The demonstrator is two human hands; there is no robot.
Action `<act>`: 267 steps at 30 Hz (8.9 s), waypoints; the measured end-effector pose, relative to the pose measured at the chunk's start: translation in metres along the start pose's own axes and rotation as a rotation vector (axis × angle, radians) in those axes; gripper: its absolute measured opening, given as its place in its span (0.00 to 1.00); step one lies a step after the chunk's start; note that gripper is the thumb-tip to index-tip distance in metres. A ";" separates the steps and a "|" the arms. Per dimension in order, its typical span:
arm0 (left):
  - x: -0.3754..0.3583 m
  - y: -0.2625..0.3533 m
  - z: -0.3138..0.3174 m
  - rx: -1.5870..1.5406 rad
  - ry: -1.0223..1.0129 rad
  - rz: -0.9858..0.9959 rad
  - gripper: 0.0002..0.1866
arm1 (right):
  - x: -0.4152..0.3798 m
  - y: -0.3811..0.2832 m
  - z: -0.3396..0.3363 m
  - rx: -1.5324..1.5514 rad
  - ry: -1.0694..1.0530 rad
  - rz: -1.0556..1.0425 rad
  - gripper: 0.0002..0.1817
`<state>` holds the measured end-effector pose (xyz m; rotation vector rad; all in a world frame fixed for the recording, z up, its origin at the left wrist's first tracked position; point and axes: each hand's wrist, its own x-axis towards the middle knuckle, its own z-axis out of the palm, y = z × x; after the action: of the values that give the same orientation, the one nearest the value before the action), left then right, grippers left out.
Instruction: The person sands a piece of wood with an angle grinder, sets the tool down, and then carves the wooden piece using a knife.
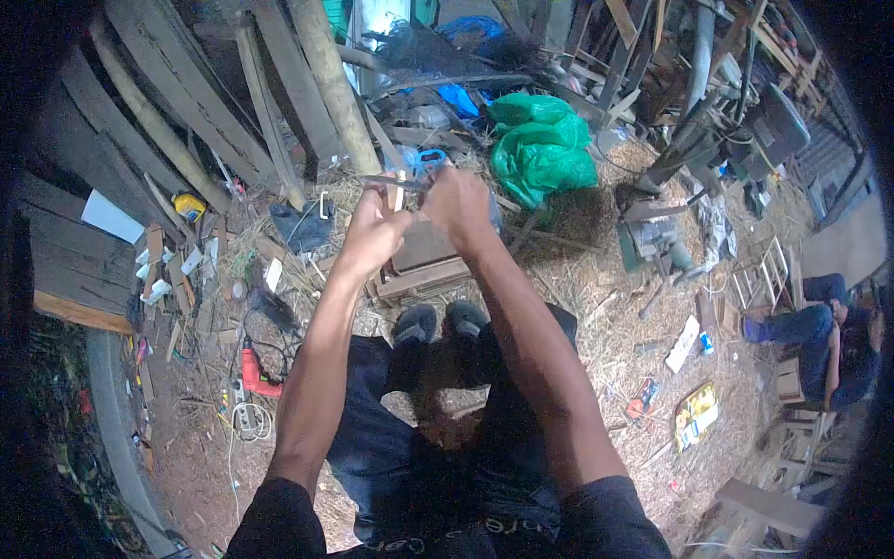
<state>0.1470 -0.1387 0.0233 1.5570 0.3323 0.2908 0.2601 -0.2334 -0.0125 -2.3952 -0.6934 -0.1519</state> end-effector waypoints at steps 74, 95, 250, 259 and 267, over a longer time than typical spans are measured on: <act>0.023 0.003 -0.014 -0.444 0.249 -0.057 0.11 | -0.025 -0.004 -0.050 0.440 0.017 -0.246 0.17; 0.017 -0.004 -0.004 0.064 0.178 0.222 0.22 | -0.028 -0.030 -0.043 -0.034 -0.106 -0.154 0.11; -0.005 0.026 -0.004 0.071 0.125 0.339 0.36 | -0.011 -0.028 -0.033 -0.081 0.009 -0.205 0.11; 0.007 0.008 0.003 -0.199 0.184 0.378 0.33 | -0.020 -0.030 -0.030 -0.023 -0.103 -0.093 0.13; 0.005 0.028 -0.039 -0.304 0.137 0.069 0.23 | -0.009 -0.012 -0.035 0.514 -0.180 -0.046 0.18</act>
<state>0.1375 -0.1005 0.0515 1.2536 0.3257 0.4810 0.2484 -0.2502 0.0194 -1.9134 -0.7629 0.2044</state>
